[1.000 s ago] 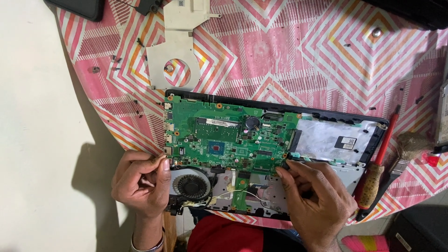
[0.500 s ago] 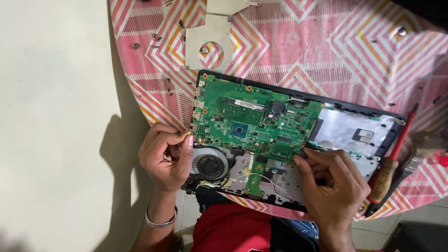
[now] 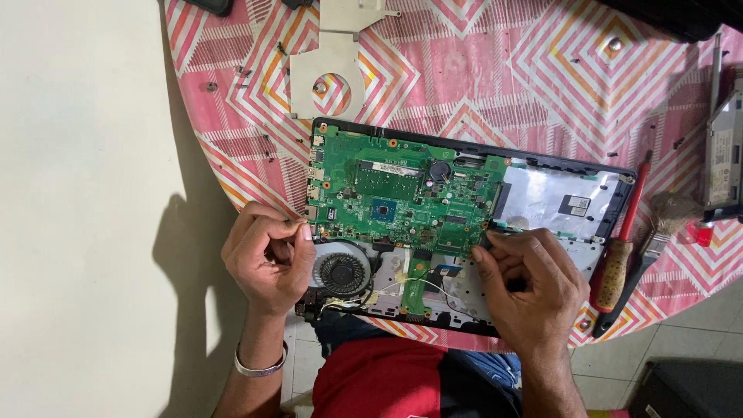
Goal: The person cleans the exposed laptop motherboard with a brush, then removes the motherboard, brushes the chassis interior, and reinstalls the motherboard. They handle the laptop chassis, motherboard, and brush during the process.
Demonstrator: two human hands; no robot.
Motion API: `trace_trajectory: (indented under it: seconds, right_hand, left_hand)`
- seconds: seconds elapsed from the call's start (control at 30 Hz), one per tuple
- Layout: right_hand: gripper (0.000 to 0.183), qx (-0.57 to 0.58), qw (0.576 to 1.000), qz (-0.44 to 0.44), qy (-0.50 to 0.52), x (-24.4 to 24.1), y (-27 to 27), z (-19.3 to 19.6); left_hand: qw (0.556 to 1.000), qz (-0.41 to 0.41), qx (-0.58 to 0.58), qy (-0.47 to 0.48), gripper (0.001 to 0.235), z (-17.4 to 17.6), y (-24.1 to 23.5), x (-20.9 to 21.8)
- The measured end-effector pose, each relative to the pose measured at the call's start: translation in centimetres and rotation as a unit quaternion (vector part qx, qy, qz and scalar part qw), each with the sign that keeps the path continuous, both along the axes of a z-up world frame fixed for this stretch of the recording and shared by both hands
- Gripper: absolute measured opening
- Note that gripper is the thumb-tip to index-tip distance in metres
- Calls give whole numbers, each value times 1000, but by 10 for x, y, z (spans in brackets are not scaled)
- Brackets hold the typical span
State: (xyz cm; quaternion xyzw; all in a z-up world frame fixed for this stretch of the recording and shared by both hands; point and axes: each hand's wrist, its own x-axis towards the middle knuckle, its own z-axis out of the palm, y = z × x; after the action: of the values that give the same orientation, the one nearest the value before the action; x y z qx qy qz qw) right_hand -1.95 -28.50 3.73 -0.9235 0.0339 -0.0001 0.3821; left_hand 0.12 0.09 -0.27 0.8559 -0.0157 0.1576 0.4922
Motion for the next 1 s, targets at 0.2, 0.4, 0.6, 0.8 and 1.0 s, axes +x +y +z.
trace_trajectory:
  seconds: [0.2,0.4,0.6,0.8,1.0]
  right_hand:
    - [16,7,1000,-4,-6,1,1,1]
    - [16,2,999,-38,10,1,5,2]
    - [40,12,999,-28,-20,-1,4,0]
    - [54,-1,999,-27,-22,-1,4,-4]
    - [55,14,1000,-11,-4,-1,2,-3]
  left_hand:
    - [1000,4,2,-2,19,3,-3,2]
    - [1000,20,3,1,19,3,-5,0]
    - [1000,21,14,14,19,17,-9,5]
    - [999,-22,37,8,32,13,-6,3]
    - [1000,-11,-3,15,25,14,-8,4]
